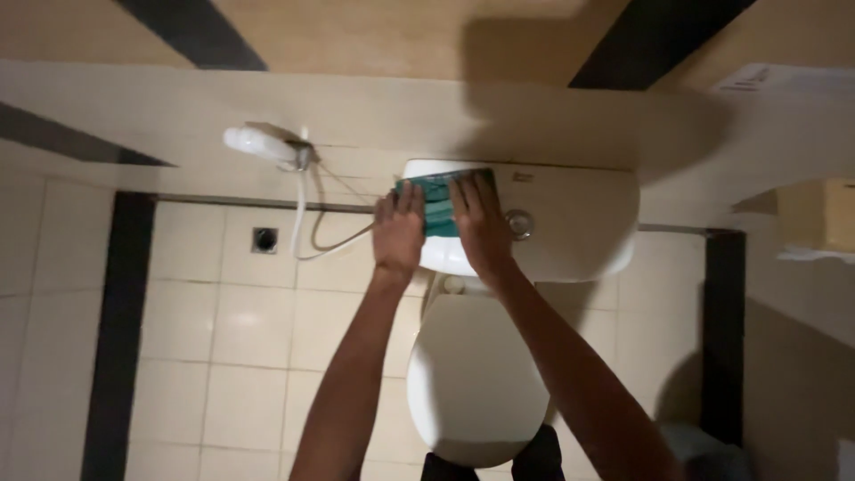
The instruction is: The person sprays a cleaning solution onto the toilet tank and seat, then wipes the surfaces with a cloth. The person also briefly wipes the floor near the toilet base with a sponge before returning to wipe the toilet.
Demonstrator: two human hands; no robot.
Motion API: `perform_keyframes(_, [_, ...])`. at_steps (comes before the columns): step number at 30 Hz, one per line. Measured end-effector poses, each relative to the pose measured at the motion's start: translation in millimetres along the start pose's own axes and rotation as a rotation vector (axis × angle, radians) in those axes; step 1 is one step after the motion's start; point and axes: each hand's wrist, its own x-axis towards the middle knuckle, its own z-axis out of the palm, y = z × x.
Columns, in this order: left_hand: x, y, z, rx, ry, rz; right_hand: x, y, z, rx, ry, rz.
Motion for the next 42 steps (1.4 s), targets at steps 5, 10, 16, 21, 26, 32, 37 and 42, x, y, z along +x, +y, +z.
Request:
perform_keyframes(5, [5,9,-53,-0.091,-0.066,-0.032,4,12,33,-0.084,0.038,-0.002])
perform_keyframes(10, [15,16,-67,-0.109,-0.112,-0.108,18,13,13,-0.154,-0.057,-0.044])
perform_keyframes(16, [21,34,-74,-0.088,-0.024,-0.102,20,28,-2,-0.172,-0.095,-0.044])
perform_keyframes(21, [36,59,-70,-0.115,-0.118,-0.140,22,54,-21,-0.243,-0.130,-0.020])
perform_keyframes(26, [46,86,-87,-0.151,-0.142,-0.133,10,82,-26,-0.137,-0.044,-0.016])
perform_keyframes(32, [52,142,-85,-0.211,-0.145,-0.139,-10,132,-44,-0.104,0.000,-0.036])
perform_keyframes(37, [46,192,-88,-0.179,-0.172,-0.166,-31,171,-57,-0.159,0.022,-0.077])
perform_keyframes(42, [40,247,-91,-0.257,-0.114,-0.190,-53,210,-74,-0.064,0.007,-0.024])
